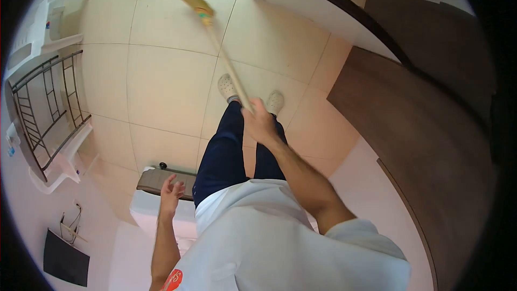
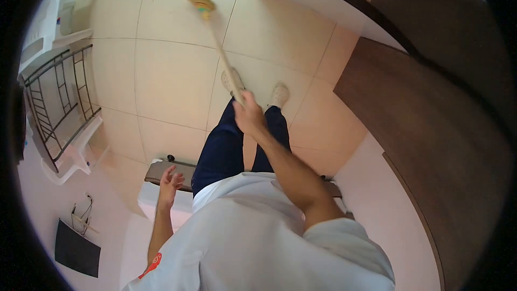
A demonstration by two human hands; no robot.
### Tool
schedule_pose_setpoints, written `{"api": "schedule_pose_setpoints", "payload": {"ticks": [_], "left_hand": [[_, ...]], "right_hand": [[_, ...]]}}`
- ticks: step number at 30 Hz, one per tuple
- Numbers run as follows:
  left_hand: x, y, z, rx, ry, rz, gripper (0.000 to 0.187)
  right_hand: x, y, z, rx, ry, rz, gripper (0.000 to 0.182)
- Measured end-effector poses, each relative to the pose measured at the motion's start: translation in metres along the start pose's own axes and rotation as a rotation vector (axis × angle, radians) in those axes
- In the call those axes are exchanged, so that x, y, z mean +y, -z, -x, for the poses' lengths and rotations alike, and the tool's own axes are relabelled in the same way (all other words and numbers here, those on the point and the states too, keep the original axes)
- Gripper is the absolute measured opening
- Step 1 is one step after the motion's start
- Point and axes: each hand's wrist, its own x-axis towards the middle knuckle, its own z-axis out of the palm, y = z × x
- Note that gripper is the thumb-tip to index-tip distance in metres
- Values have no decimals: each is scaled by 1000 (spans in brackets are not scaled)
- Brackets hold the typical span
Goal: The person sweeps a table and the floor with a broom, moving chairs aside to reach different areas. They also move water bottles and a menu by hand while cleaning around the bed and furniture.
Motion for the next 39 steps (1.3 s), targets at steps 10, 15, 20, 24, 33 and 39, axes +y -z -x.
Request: {"api": "schedule_pose_setpoints", "payload": {"ticks": [10, 15, 20, 24, 33, 39], "left_hand": [[-1, 0, -29, -68, 2, 6, 45], [3, 1, -26, -28, 16, 38, 43], [1, 10, -22, 12, 5, 123, 41], [-21, 15, -30, 5, 72, 178, 39], [-32, 10, -46, -9, 119, 329, 38], [-46, 5, -39, 36, 145, 434, 38]], "right_hand": [[81, 95, -54, 166, -541, -654, 13], [-64, -29, -131, -143, -356, -748, 14], [-110, -5, -86, -296, -159, -681, 37], [-62, 43, 17, -65, -256, -518, 31], [68, 32, -38, -140, -914, -917, 15], [-188, -88, -221, -476, -535, -1224, 11]]}}
